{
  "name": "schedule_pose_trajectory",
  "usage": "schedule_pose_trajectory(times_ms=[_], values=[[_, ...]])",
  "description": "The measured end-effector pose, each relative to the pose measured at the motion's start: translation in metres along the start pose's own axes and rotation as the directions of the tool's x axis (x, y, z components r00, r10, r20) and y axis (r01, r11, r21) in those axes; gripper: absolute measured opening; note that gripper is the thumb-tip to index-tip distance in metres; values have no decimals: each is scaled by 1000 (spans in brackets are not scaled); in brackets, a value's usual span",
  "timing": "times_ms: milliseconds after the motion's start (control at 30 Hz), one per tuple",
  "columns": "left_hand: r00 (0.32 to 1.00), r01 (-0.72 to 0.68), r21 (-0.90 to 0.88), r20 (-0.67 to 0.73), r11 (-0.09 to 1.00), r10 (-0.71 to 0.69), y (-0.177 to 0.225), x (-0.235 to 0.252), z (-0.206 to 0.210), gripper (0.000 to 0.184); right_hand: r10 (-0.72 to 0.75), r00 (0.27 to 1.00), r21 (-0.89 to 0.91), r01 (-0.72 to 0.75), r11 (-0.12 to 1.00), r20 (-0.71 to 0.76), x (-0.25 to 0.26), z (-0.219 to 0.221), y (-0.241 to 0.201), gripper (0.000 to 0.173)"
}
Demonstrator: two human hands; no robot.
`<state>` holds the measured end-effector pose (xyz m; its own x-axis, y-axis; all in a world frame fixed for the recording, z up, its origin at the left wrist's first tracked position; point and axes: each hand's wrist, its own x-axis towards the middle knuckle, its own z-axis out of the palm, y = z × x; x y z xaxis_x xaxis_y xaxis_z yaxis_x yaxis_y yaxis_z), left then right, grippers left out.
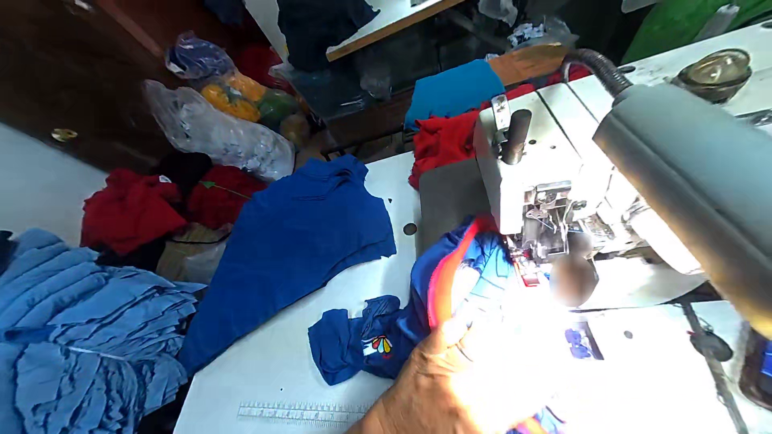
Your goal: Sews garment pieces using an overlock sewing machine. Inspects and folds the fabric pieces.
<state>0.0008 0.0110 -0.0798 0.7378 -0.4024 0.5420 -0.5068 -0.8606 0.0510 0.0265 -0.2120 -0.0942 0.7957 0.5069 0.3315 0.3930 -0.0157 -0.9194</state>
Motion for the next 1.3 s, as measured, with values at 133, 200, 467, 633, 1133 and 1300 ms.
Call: schedule_pose_trajectory(times_ms=[133, 200, 467, 633, 1133, 1300], values=[[998, -1, 33, 59, 999, -1, -24, 10, 0, 22, -64, 995, -27, 62, 998, -73, 28, 5, 27, 15], [997, -21, 45, 71, 999, 17, -29, 17, -3, 21, -121, 982, -32, 118, 992, -147, 44, 12, 40, 14], [949, 37, -132, 316, 991, 7, -34, 38, -47, 50, -154, 968, 12, 159, 987, -198, 53, 16, 57, 13], [861, 130, -133, 506, 983, -46, -56, 79, -93, 32, -118, 982, 59, 128, 990, -149, 62, 8, 52, 17], [925, -39, -146, 369, 989, 91, -38, 108, -124, 24, -295, 913, -39, 296, 954, -281, 86, 21, 26, 21], [930, -62, -147, 349, 987, 110, -36, 109, -131, 23, -340, 921, -9, 344, 939, -189, 97, 17, 18, 14]])
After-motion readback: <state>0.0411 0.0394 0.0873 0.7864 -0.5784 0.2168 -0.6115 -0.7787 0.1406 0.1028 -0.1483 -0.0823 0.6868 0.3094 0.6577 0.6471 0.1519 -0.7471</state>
